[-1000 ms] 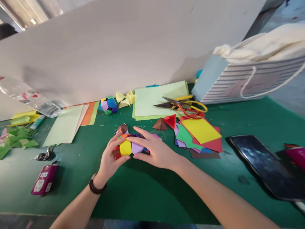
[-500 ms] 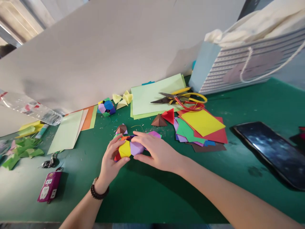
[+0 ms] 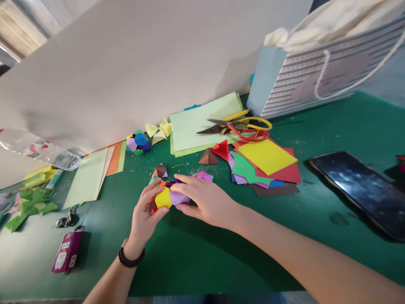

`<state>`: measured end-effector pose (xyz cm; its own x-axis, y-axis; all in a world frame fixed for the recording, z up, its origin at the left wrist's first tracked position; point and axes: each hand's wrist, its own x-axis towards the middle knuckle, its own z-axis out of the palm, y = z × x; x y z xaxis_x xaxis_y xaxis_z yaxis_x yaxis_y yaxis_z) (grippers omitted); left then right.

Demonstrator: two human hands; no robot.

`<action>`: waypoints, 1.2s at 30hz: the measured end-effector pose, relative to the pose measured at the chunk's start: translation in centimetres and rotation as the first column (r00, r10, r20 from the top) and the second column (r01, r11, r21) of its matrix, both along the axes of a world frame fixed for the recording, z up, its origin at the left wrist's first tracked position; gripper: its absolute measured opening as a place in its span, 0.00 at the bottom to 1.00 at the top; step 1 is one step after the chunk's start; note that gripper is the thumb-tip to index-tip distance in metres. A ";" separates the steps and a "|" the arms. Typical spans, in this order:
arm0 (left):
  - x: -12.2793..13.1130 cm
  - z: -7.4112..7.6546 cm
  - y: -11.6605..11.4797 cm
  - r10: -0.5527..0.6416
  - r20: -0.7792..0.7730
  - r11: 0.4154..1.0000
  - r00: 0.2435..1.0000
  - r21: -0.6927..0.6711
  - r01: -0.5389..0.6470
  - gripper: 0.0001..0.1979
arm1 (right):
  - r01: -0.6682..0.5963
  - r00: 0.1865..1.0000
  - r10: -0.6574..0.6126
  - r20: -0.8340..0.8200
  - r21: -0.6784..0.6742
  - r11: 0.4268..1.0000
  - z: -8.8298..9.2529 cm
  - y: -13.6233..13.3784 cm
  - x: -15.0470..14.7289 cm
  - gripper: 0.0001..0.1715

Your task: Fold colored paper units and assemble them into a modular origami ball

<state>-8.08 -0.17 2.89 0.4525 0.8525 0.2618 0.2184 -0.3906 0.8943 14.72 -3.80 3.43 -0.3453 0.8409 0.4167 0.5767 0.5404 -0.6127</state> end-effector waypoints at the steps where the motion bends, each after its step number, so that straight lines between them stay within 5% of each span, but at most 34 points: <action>1: 0.1 -0.1 0.0 0.003 0.014 1.000 1.000 -0.011 -0.003 0.21 | 0.007 1.000 -0.007 -0.005 0.004 1.000 0.0 0.0 -0.1 0.19; 7: 0.3 -0.2 -0.4 0.041 0.041 0.999 0.998 -0.025 -0.040 0.18 | 0.048 0.999 -0.048 -0.005 -0.003 0.999 -0.4 -0.1 -0.4 0.19; 14: 0.5 0.8 -0.7 0.184 -0.143 0.927 0.973 0.354 -0.123 0.18 | 0.051 0.999 -0.051 -0.001 -0.001 0.999 -0.5 -0.3 -0.4 0.20; 19: 0.7 0.0 -1.0 0.095 -0.022 0.955 0.995 0.286 -0.085 0.17 | 0.032 0.999 -0.032 -0.028 0.019 0.999 -0.2 -0.6 -0.8 0.22; 36: 1.3 0.1 -2.0 0.089 -0.030 0.951 0.996 0.300 -0.076 0.09 | -0.001 0.998 -0.002 -0.065 -0.052 0.999 -0.5 -1.0 -1.9 0.17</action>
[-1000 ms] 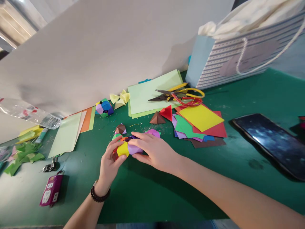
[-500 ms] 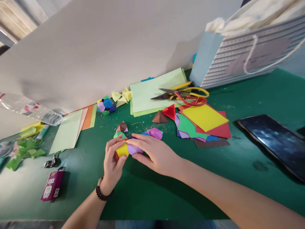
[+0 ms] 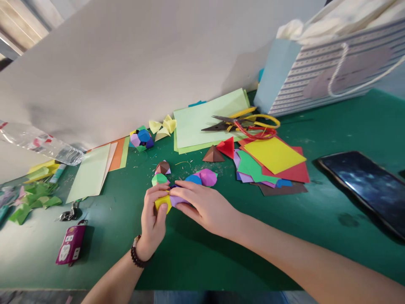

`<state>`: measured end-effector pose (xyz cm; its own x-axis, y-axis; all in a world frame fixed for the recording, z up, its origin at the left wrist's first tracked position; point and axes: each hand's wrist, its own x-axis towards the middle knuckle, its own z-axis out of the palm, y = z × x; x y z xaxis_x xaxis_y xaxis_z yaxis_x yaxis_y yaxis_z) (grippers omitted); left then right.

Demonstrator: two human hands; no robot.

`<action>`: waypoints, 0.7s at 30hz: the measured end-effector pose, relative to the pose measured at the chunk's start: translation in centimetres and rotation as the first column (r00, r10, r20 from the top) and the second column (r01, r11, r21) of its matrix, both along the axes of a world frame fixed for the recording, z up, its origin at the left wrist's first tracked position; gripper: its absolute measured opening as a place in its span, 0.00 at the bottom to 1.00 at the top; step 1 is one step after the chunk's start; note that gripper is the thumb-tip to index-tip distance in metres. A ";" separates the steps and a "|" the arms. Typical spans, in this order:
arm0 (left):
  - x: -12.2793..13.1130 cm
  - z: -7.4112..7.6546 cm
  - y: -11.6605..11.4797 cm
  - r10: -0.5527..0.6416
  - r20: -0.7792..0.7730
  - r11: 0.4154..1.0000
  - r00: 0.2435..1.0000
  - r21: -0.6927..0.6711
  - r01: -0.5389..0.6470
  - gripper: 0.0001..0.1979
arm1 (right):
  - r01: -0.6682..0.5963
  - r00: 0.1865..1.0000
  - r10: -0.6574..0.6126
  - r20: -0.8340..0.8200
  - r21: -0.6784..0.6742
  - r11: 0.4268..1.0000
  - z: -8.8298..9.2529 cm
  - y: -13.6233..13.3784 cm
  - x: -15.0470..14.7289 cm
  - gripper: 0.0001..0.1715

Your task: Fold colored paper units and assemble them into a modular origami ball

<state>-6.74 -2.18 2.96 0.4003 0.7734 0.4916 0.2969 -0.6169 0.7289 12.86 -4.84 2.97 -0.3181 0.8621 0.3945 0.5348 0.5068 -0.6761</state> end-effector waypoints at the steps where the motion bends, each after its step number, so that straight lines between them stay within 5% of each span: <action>1: 0.0 0.1 0.0 0.004 -0.011 1.000 1.000 -0.003 -0.004 0.09 | -0.006 1.000 0.006 0.001 -0.004 1.000 0.0 0.0 0.0 0.17; 21: 0.3 0.8 0.2 0.037 -0.094 0.996 0.995 0.089 -0.029 0.07 | -0.052 0.998 0.048 -0.052 -0.078 0.996 0.5 0.1 0.2 0.14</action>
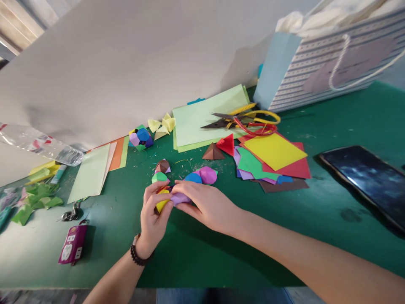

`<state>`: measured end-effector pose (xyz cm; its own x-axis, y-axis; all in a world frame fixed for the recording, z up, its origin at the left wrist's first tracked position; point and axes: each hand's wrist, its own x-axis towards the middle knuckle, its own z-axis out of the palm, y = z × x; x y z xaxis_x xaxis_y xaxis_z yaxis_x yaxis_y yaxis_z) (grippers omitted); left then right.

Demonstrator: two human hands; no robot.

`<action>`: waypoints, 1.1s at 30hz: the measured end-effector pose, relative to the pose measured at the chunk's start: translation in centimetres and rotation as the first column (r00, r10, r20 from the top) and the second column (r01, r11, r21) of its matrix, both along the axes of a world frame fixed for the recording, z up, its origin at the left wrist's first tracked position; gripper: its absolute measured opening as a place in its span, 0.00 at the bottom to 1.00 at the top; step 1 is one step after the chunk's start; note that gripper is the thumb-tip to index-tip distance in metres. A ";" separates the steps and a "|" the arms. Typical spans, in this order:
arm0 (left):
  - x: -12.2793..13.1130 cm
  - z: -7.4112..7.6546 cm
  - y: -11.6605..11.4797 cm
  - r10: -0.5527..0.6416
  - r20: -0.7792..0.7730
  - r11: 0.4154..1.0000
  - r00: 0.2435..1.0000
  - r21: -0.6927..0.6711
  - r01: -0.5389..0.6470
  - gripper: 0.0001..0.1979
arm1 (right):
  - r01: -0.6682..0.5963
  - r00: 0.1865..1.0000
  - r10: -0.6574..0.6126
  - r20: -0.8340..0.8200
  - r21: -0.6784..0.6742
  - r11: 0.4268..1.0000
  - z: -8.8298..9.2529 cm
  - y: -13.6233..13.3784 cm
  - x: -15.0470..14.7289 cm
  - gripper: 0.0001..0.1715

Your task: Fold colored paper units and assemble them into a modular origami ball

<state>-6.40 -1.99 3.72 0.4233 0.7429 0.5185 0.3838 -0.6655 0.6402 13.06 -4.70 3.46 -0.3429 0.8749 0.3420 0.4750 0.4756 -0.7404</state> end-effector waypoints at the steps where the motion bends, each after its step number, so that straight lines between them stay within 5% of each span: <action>1: 0.0 0.0 0.0 -0.004 0.009 1.000 1.000 -0.002 0.004 0.07 | 0.000 1.000 0.000 -0.005 0.001 1.000 -0.1 0.0 -0.1 0.13; 20: 0.1 -0.4 -0.7 0.020 0.063 0.998 0.998 0.055 -0.024 0.07 | 0.016 1.000 -0.016 -0.007 0.078 0.997 -0.5 -0.4 -0.5 0.14; 27: -0.5 -0.2 -0.4 -0.100 0.188 0.995 0.977 0.042 0.094 0.31 | 0.052 0.998 -0.045 -0.033 0.233 0.971 -0.3 -0.5 -0.3 0.18; 33: -0.6 -0.3 -0.8 -0.063 0.216 0.993 0.974 -0.079 0.082 0.27 | 0.052 0.999 -0.045 -0.029 0.313 0.948 -0.5 -0.5 -0.5 0.17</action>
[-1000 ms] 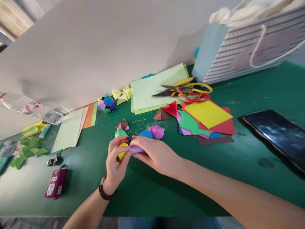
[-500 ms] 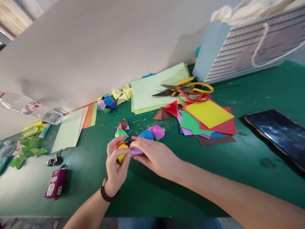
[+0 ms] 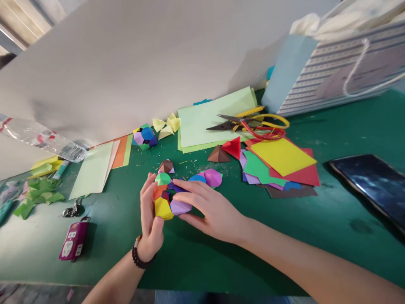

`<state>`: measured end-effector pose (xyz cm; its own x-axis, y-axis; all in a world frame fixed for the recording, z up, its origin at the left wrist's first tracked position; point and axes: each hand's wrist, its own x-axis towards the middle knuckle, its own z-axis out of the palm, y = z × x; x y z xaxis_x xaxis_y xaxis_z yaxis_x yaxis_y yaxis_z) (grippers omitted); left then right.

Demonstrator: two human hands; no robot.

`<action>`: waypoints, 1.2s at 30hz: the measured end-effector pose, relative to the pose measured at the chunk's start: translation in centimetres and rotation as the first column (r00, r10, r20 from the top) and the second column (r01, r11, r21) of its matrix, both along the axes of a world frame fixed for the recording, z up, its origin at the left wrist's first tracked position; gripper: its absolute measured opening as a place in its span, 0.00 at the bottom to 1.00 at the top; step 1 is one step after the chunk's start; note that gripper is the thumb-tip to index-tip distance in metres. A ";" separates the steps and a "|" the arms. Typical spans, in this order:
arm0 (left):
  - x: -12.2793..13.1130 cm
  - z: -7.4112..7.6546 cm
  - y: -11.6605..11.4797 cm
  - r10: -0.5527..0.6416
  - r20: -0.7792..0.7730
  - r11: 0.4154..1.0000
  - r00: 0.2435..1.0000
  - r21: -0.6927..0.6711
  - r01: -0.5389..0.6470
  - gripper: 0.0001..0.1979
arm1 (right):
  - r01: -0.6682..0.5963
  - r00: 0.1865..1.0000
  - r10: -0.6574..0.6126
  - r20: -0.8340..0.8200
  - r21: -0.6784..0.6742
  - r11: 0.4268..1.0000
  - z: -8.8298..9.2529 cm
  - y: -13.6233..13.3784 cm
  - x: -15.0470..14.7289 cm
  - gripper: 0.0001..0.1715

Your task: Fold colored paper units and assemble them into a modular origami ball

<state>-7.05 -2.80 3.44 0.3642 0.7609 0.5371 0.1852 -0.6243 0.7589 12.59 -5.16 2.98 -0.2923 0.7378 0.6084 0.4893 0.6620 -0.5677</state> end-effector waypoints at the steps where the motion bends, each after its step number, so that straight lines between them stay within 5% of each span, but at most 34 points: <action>1: 0.0 -0.1 -0.1 0.003 0.020 0.998 1.000 -0.056 -0.002 0.25 | -0.004 1.000 0.004 0.013 0.021 1.000 -0.1 0.0 0.0 0.16; 4: 0.1 -0.5 -0.3 0.044 0.060 0.985 0.997 -0.168 -0.033 0.16 | -0.007 0.998 0.003 0.059 0.068 0.998 -0.4 0.1 0.1 0.15; 8: 0.0 -0.4 -0.3 0.056 0.008 0.987 0.998 -0.150 -0.054 0.07 | 0.005 0.993 -0.017 0.115 0.107 0.994 -0.7 0.2 0.2 0.13; 16: -0.2 0.1 -0.2 0.029 -0.065 0.998 0.997 -0.049 -0.032 0.07 | 0.001 0.995 -0.008 0.097 0.079 0.997 -1.3 0.0 0.1 0.15; 23: -0.2 0.2 0.4 -0.047 0.005 0.999 0.999 -0.013 0.047 0.20 | -0.001 0.999 -0.007 -0.044 -0.176 0.984 -1.3 -0.2 0.3 0.39; 28: -0.2 0.2 0.8 -0.054 0.005 0.997 0.999 0.062 0.053 0.20 | -0.043 0.998 0.028 -0.064 -0.249 0.968 -1.0 -0.2 0.6 0.39; 36: -0.3 -0.4 0.7 -0.010 -0.063 0.985 0.998 0.170 0.021 0.15 | -0.069 0.994 0.051 -0.101 -0.179 0.981 -0.8 0.0 0.7 0.35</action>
